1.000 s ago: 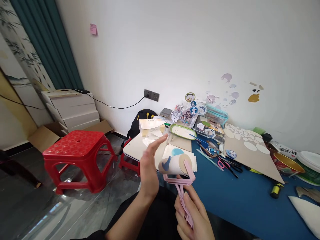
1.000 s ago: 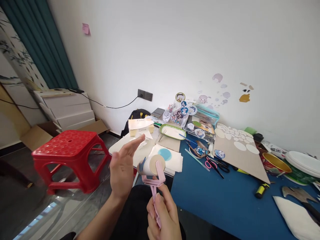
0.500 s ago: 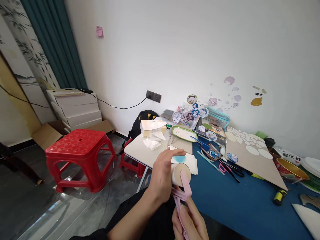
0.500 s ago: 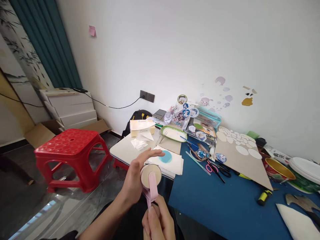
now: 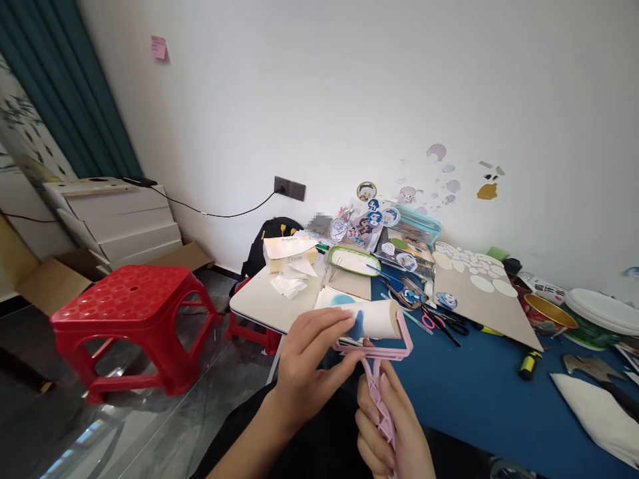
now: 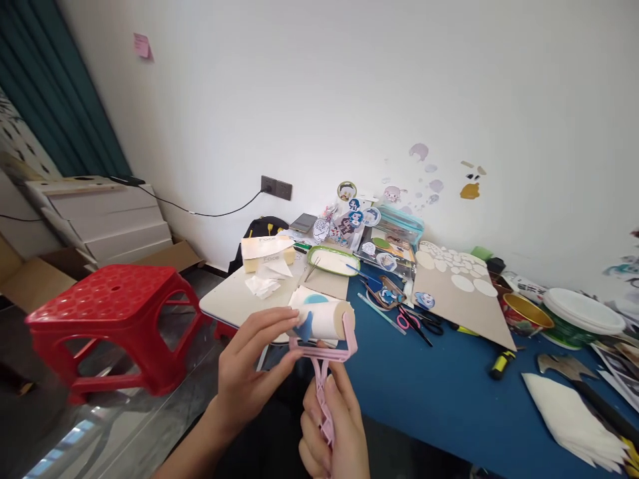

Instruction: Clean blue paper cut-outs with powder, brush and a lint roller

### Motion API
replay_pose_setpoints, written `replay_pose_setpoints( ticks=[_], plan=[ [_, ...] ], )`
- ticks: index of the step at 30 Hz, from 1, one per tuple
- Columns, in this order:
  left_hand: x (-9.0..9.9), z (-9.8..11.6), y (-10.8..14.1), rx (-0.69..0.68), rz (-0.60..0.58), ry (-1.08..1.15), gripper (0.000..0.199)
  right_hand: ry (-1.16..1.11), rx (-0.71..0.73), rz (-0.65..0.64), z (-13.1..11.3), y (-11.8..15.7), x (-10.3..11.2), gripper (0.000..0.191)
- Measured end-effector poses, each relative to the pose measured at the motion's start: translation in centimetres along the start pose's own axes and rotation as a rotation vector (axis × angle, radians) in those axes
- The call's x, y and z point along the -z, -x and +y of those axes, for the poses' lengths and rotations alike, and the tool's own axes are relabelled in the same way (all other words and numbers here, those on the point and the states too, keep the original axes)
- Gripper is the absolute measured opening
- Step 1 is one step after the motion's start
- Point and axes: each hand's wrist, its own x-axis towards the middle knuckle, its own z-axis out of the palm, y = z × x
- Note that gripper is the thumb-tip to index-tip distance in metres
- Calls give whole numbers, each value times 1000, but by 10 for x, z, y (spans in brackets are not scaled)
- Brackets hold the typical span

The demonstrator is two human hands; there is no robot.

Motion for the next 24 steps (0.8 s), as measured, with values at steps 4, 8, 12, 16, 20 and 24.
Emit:
replay_pose_setpoints(
  ticks=[4,8,12,16,20,24],
  plan=[
    [-2,-2,2,-53,-9,-86,39,14,-33,-18,0,0,1,42],
    [-1,-6,3,-17,-15,-78,34,60,-60,-22,3,-2,4,36],
    [5,-8,-1,339,50,30,15,70,-72,-25,7,-4,7,38],
    [11,-17,-8,886,172,393,21,40,-35,24,6,-7,16,34],
    [14,-28,-9,1104,199,693,25,16,-19,68,-3,-5,34,31],
    [12,-30,-9,1185,151,701,28,3,18,123,-17,6,58,32]
  ],
)
